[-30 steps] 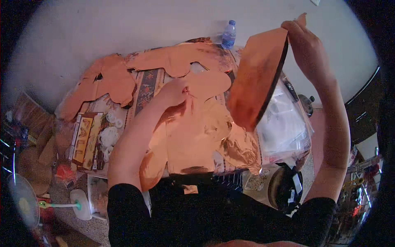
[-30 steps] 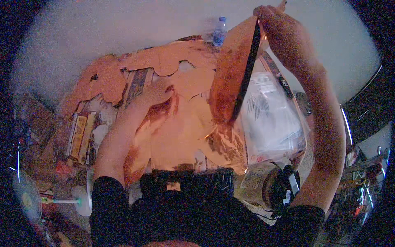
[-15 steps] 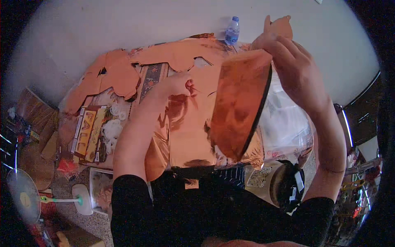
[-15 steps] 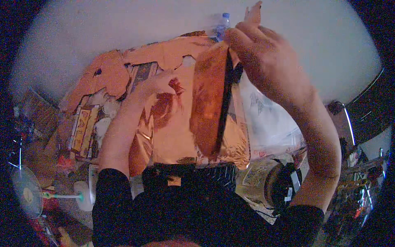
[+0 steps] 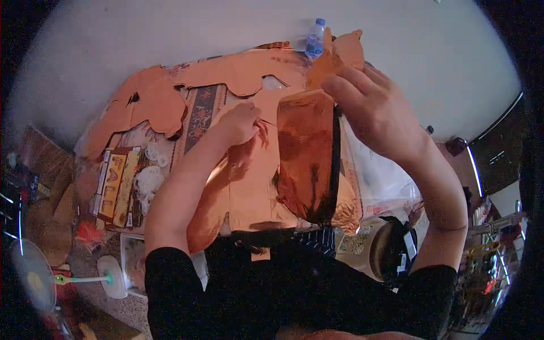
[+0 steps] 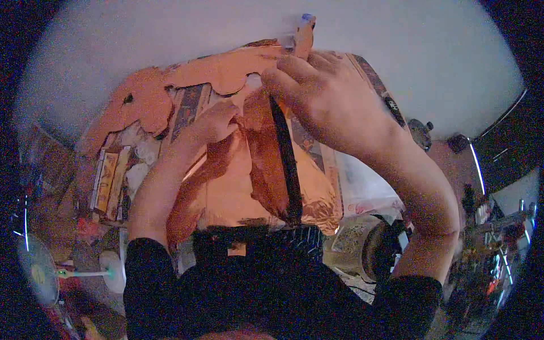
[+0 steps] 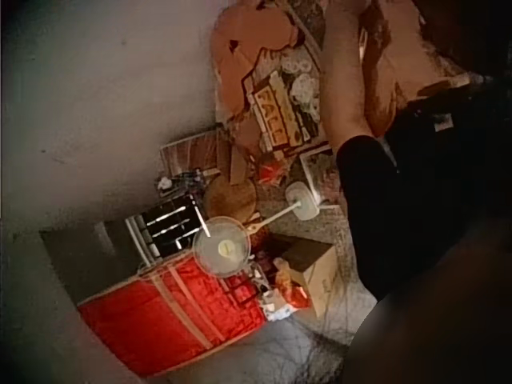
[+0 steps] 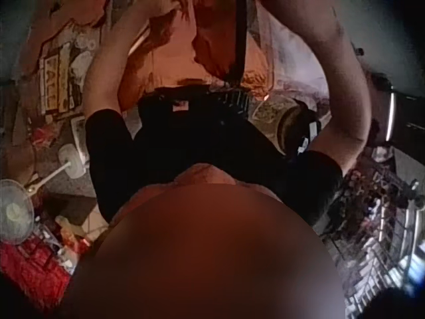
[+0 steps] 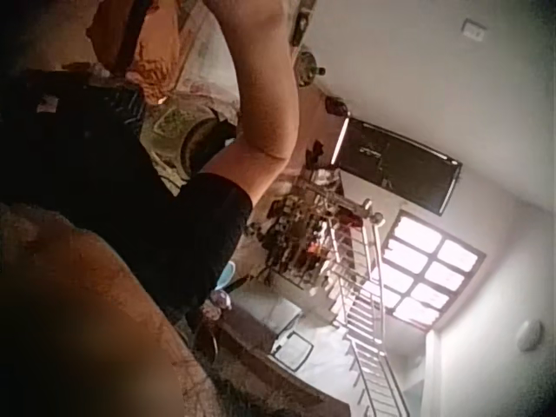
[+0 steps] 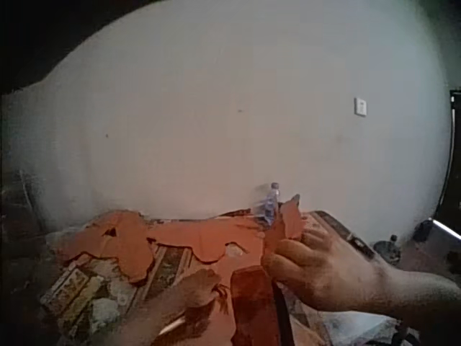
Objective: The recorder is removing metallic foil balloons from plastic packaging and organizing them on a table.
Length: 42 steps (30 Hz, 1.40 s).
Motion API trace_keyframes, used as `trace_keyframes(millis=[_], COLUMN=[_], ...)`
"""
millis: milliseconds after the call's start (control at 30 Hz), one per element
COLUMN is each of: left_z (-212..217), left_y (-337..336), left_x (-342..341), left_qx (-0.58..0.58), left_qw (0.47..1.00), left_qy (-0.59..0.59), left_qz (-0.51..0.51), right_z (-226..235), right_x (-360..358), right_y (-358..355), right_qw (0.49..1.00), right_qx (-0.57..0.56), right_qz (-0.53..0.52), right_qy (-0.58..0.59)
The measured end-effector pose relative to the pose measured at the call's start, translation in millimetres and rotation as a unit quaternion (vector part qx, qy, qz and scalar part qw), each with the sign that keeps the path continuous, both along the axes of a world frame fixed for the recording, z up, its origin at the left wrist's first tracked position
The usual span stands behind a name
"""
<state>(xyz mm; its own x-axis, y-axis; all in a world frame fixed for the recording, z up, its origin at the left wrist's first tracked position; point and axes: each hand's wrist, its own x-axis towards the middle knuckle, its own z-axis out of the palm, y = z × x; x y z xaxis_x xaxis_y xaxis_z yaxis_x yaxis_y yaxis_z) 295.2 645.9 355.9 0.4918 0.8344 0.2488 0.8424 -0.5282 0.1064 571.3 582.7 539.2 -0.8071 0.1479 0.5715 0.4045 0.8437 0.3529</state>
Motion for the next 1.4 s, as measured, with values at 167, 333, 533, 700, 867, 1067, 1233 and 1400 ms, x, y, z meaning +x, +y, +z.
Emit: trace_keyframes(millis=[167, 333, 533, 700, 867, 1067, 1233, 1400], left_z=[-9.5, -8.9, 11.9, 107.3, 103.5, 75.5, 105.8, 110.9], left_y=[-4.3, -4.5, -2.6, -61.9, -56.5, 14.3, 59.3, 143.2], left_x=[-1.2, -4.1, -2.8, 63.8, 91.9, 64.8, 90.7, 111.5], left_qx=[0.065, 0.027, -0.019, -0.141, 0.039, 0.025, -0.031, -0.038], left_qw=[0.997, 0.998, 0.995, 0.842, 0.922, 0.943, 0.910, 0.960], left_qy=[-0.025, -0.045, -0.095, -0.521, -0.382, -0.304, -0.414, -0.275], left_qz=[-0.028, -0.030, 0.032, 0.002, 0.046, 0.130, 0.003, -0.039], right_z=[-4.0, -2.4, 5.4, 19.9, 72.9, 70.2, 51.2, 49.9], right_x=[-1.1, 0.0, -3.8, -4.9, -18.5, 36.3, 101.8, 132.0], right_y=[3.0, 6.5, 21.1, 38.5, 38.1, 89.8, 148.0, 217.4], right_qw=[1.000, 0.999, 0.998, 0.977, 0.917, 0.930, 0.940, 0.921], right_qx=[-0.008, 0.018, 0.027, 0.099, 0.018, 0.034, 0.047, 0.047], right_qz=[-0.011, -0.024, -0.051, -0.169, -0.359, -0.354, -0.337, -0.378], right_qy=[-0.014, -0.018, -0.031, -0.085, -0.170, -0.091, -0.023, -0.082])
